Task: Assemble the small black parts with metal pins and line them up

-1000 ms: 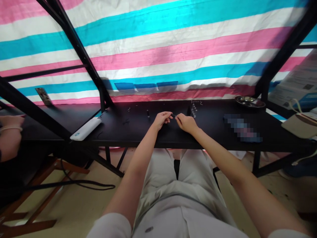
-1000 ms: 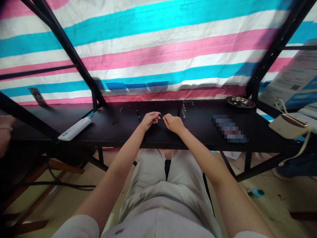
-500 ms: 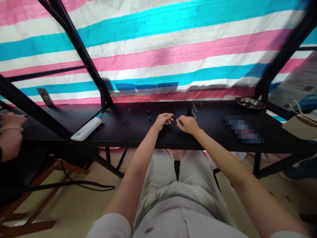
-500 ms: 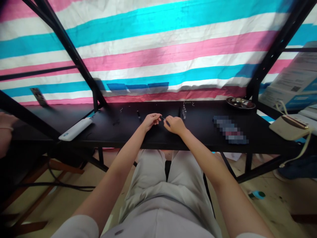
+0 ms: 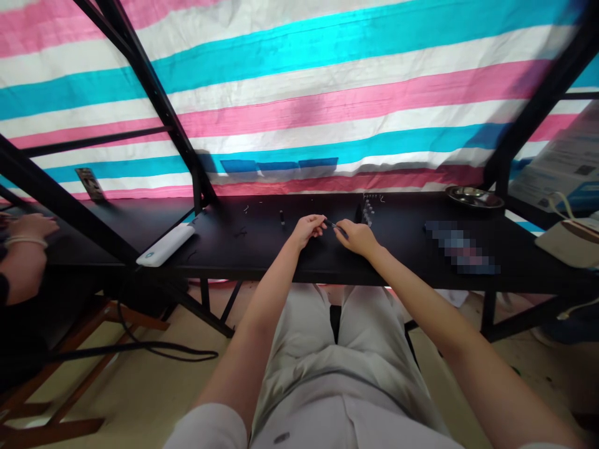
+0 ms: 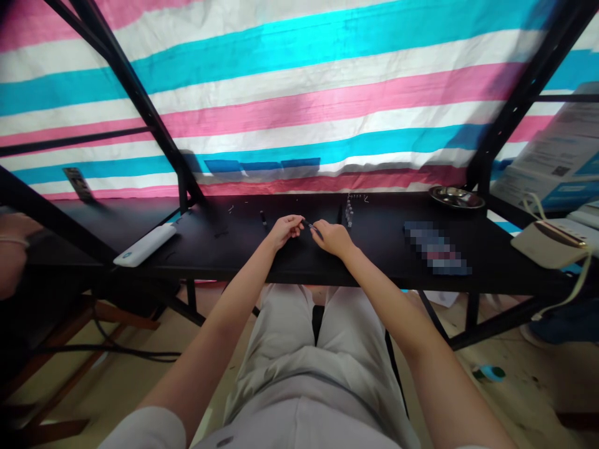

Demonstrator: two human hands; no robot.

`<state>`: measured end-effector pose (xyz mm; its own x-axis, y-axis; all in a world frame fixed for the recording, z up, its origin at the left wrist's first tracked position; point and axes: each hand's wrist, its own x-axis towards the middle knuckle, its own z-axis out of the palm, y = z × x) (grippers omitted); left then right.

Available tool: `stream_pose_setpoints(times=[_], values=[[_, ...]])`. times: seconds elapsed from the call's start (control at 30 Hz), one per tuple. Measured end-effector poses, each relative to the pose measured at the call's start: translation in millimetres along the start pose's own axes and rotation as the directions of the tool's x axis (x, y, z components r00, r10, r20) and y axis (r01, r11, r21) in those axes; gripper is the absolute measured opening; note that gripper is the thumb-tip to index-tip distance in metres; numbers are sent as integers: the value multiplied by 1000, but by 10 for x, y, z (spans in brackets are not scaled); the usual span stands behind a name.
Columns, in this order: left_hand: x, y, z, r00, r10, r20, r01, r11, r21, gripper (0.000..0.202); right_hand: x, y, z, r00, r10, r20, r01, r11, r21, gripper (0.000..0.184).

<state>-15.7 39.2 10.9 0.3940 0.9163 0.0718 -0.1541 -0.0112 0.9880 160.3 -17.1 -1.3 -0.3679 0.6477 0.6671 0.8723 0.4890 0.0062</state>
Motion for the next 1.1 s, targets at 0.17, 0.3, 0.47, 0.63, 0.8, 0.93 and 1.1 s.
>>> stream_pose_setpoints(times=[0.17, 0.3, 0.47, 0.63, 0.8, 0.93, 1.1], values=[[-1, 0, 10, 1000, 3, -15, -3, 998, 55, 28, -6, -6, 0, 993, 3, 117, -7, 999, 32, 22], [42, -19, -33, 982, 55, -180, -49, 998, 38, 26, -8, -11, -13, 994, 35, 104, -37, 999, 25, 18], [43, -10, -48, 957, 83, -277, -71, 996, 52, 26, -1, -8, -40, 996, 78, -32, -76, 996, 53, 20], [-39, 24, 20, 998, 54, 26, -54, 998, 26, 28, -4, 1, -19, 999, 42, -33, -37, 991, 126, 21], [-71, 39, 33, 988, 6, 156, -2, 1000, -27, 26, -22, 14, 28, 998, -5, 56, -4, 988, 155, 20], [-65, 35, 27, 987, 3, 161, 0, 1000, -21, 26, -24, 15, 28, 998, -13, 68, 3, 989, 150, 22], [-70, 36, 32, 988, 1, 153, -2, 1000, 4, 28, -17, 9, 20, 998, 10, 59, -17, 994, 108, 25]])
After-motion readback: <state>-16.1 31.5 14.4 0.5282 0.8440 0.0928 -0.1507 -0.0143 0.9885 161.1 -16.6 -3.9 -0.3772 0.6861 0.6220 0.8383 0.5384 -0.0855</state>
